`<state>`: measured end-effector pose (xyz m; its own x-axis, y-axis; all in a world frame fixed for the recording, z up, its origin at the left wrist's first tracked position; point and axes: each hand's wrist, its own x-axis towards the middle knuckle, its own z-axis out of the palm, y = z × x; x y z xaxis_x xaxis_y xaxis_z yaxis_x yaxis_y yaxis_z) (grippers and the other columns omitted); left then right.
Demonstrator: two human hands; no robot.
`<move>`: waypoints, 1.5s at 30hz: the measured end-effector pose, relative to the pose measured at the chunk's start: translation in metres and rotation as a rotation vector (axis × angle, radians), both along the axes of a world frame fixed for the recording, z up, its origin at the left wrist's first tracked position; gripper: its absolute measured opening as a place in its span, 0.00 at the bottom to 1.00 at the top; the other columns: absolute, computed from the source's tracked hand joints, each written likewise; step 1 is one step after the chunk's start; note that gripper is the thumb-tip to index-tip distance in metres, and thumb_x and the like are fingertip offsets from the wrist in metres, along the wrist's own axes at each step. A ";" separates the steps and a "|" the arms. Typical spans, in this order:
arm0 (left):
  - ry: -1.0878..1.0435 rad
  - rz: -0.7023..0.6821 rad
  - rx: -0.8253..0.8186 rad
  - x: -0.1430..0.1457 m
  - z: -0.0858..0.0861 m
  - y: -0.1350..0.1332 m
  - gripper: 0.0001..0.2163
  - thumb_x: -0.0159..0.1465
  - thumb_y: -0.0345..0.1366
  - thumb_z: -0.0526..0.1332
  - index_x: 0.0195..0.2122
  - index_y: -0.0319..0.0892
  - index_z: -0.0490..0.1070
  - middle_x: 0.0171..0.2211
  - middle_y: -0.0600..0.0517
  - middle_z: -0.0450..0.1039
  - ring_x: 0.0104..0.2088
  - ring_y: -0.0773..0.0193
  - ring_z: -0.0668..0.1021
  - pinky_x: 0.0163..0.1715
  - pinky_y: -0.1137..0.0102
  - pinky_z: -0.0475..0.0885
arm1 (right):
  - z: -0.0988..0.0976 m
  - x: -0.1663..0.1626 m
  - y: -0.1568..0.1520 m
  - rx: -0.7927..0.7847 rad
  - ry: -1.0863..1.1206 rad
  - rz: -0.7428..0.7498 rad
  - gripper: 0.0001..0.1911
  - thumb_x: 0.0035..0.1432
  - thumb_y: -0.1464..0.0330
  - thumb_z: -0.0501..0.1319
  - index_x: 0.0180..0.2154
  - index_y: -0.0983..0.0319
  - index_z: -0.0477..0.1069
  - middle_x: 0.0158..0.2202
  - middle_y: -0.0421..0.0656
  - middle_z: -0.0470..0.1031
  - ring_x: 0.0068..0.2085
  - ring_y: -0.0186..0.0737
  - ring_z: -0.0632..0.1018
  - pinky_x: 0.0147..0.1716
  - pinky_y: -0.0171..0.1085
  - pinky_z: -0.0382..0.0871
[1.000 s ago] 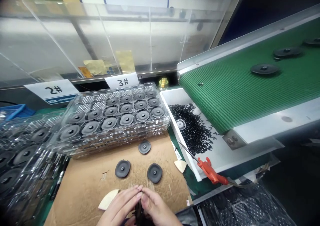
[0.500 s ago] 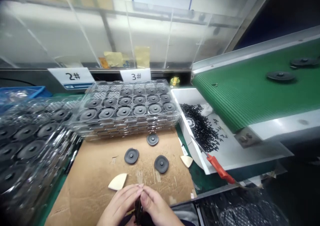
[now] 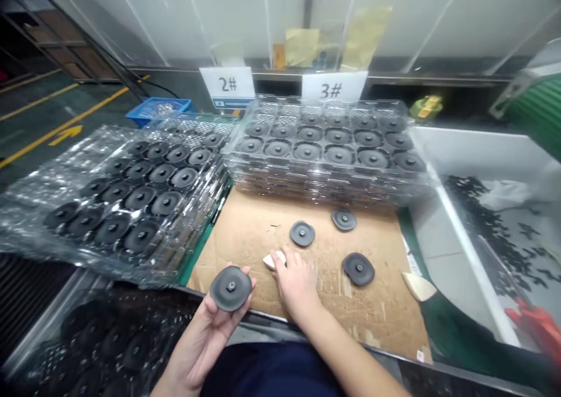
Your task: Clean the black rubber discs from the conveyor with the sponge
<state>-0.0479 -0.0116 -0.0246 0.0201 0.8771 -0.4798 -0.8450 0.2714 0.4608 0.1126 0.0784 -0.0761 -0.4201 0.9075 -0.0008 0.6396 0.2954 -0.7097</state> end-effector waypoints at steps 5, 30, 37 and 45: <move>-0.086 0.017 0.026 0.007 0.005 0.000 0.27 0.53 0.42 0.63 0.55 0.51 0.61 0.53 0.46 0.68 0.52 0.51 0.71 0.55 0.57 0.62 | 0.004 0.002 0.013 0.056 0.045 0.022 0.16 0.60 0.73 0.50 0.48 0.61 0.68 0.44 0.49 0.69 0.44 0.44 0.71 0.44 0.43 0.66; 0.085 -0.217 0.000 0.067 0.033 0.031 0.22 0.42 0.42 0.70 0.39 0.45 0.74 0.41 0.51 0.76 0.44 0.59 0.76 0.44 0.72 0.70 | 0.132 0.032 -0.023 0.151 0.307 0.092 0.17 0.61 0.74 0.50 0.51 0.63 0.63 0.40 0.45 0.73 0.39 0.36 0.73 0.41 0.35 0.68; 0.118 -0.233 0.001 0.067 0.034 0.030 0.27 0.41 0.42 0.70 0.45 0.49 0.72 0.42 0.52 0.76 0.43 0.59 0.76 0.47 0.69 0.69 | 0.138 0.039 -0.023 0.033 0.297 0.113 0.14 0.60 0.74 0.51 0.47 0.62 0.67 0.38 0.42 0.73 0.37 0.33 0.74 0.39 0.32 0.69; 0.020 -0.305 0.047 0.066 0.043 0.033 0.28 0.37 0.39 0.72 0.43 0.50 0.73 0.44 0.52 0.75 0.42 0.60 0.77 0.44 0.72 0.71 | 0.148 0.075 -0.037 0.042 0.201 0.171 0.14 0.58 0.78 0.53 0.45 0.61 0.68 0.33 0.40 0.74 0.32 0.31 0.74 0.33 0.28 0.68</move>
<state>0.0184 0.0214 0.0183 0.2766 0.8532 -0.4422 -0.7186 0.4891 0.4943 0.1871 0.0414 0.0715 -0.5552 0.8208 0.1344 0.4256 0.4192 -0.8020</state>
